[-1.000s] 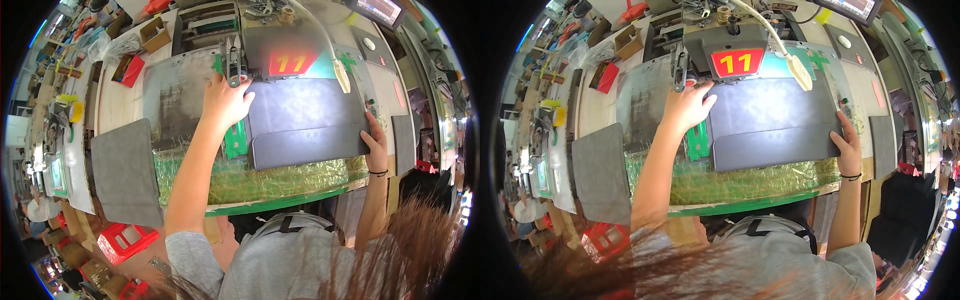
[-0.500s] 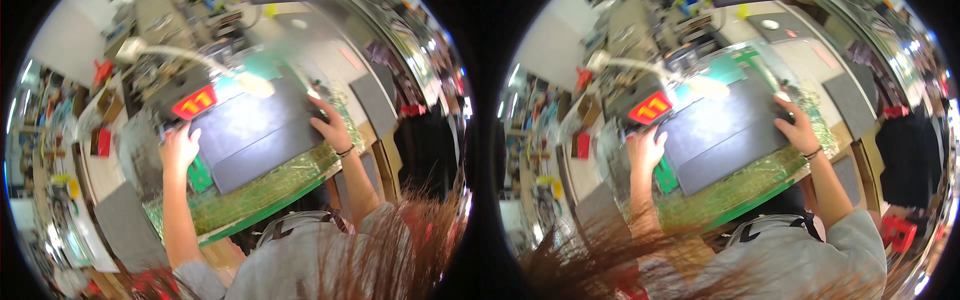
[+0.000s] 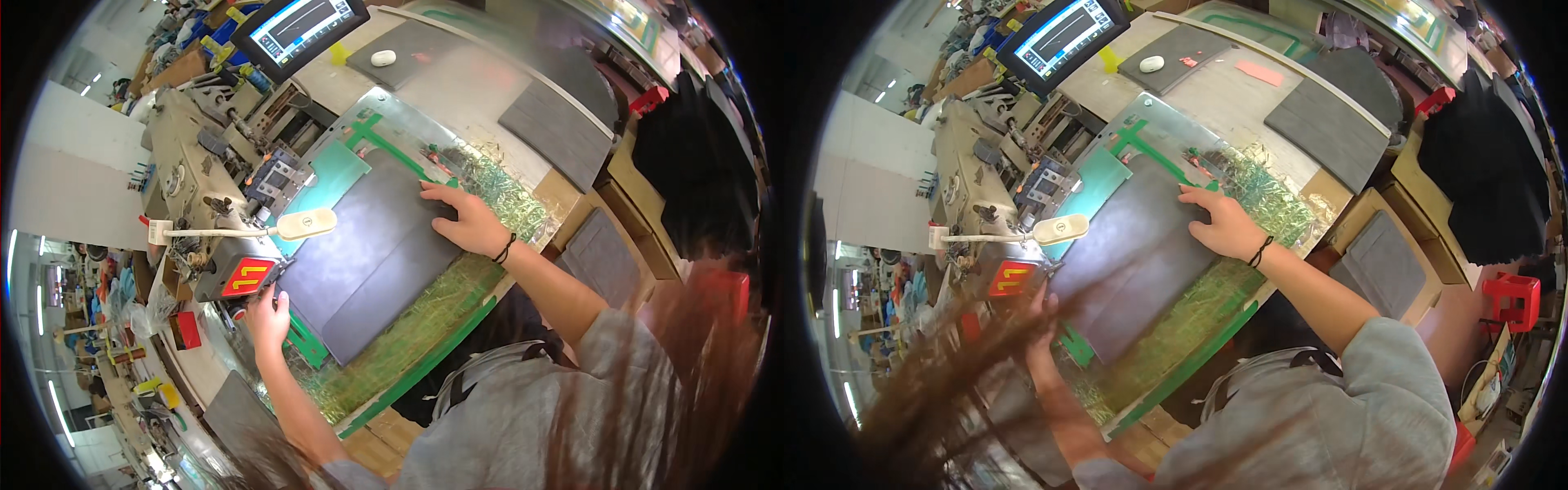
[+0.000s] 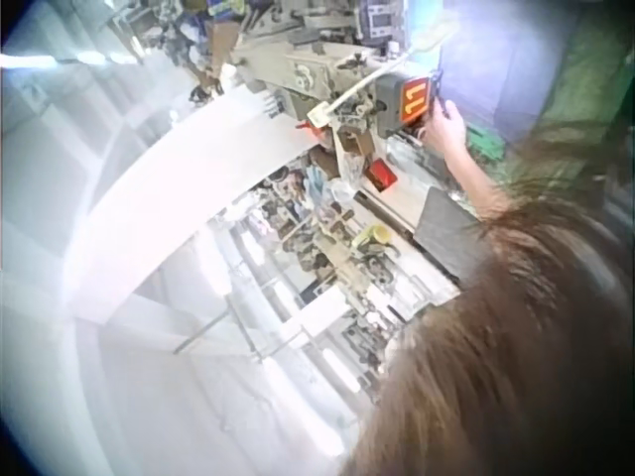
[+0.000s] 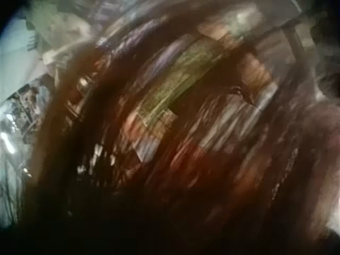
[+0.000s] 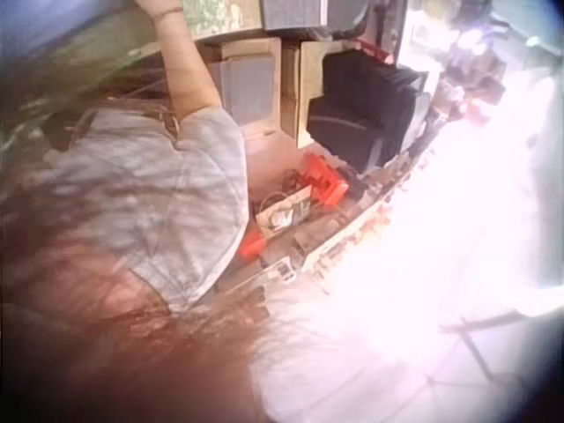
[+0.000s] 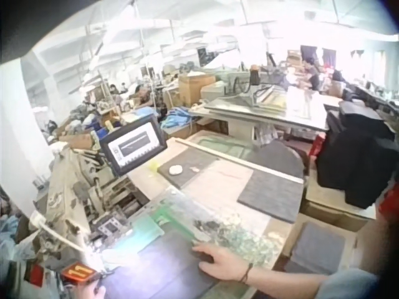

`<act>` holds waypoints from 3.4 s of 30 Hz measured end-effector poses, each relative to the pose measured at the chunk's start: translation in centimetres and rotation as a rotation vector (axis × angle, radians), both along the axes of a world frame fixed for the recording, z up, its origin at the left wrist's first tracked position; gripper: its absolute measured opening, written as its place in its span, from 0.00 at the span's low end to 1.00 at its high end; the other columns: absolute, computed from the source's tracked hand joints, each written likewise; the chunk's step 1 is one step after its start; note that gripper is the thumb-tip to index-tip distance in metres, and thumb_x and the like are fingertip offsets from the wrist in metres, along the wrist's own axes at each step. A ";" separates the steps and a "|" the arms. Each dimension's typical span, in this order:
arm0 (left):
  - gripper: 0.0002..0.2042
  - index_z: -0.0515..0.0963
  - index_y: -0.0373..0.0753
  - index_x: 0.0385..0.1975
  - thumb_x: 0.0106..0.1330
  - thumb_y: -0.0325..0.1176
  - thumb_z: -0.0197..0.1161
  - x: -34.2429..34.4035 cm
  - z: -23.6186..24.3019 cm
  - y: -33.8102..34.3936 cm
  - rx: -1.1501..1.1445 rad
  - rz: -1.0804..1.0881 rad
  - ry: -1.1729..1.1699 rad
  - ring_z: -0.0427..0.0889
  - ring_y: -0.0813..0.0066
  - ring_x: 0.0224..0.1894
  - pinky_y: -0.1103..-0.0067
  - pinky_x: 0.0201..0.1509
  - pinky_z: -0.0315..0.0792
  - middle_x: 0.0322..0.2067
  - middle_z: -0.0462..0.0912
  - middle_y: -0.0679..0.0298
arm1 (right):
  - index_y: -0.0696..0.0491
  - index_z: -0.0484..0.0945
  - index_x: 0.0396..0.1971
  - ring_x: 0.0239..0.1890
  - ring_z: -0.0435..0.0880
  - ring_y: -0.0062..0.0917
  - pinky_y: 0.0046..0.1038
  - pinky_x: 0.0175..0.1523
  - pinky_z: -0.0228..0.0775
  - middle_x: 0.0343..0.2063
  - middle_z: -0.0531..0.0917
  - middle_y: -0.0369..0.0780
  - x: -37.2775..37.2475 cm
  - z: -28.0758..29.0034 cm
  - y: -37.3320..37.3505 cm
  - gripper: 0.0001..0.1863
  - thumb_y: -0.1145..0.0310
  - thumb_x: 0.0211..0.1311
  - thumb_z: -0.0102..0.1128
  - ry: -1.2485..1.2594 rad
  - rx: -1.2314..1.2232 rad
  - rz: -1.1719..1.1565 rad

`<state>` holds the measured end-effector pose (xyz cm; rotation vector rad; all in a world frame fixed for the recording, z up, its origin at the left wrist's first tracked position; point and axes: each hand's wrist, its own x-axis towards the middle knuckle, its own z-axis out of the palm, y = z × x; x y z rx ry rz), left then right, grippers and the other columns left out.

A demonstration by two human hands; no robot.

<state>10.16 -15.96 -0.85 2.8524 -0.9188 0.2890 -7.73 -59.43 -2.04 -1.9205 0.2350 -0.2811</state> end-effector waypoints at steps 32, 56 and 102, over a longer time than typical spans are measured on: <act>0.14 0.88 0.37 0.55 0.71 0.26 0.66 -12.8 -1.8 -7.5 -0.240 -0.035 -0.043 0.79 0.46 0.63 0.57 0.69 0.74 0.57 0.84 0.50 | 0.53 0.89 0.47 0.60 0.84 0.50 0.44 0.67 0.76 0.56 0.88 0.48 -4.8 -1.4 -9.5 0.13 0.73 0.65 0.66 -0.157 -0.809 -0.576; 0.19 0.84 0.41 0.57 0.65 0.31 0.67 -10.6 -1.3 -7.5 -0.303 0.080 0.009 0.75 0.46 0.70 0.58 0.77 0.69 0.65 0.84 0.57 | 0.49 0.78 0.68 0.61 0.86 0.49 0.45 0.65 0.79 0.60 0.87 0.50 -12.1 -3.1 -19.4 0.24 0.72 0.73 0.59 0.139 -1.319 -0.319; 0.29 0.83 0.38 0.66 0.62 0.23 0.59 -10.0 -1.1 -7.7 -0.238 0.078 -0.013 0.77 0.52 0.64 0.61 0.73 0.67 0.69 0.82 0.57 | 0.46 0.80 0.68 0.73 0.72 0.46 0.49 0.79 0.63 0.73 0.77 0.38 1.0 1.8 1.7 0.43 0.86 0.47 0.57 -0.173 -0.866 0.388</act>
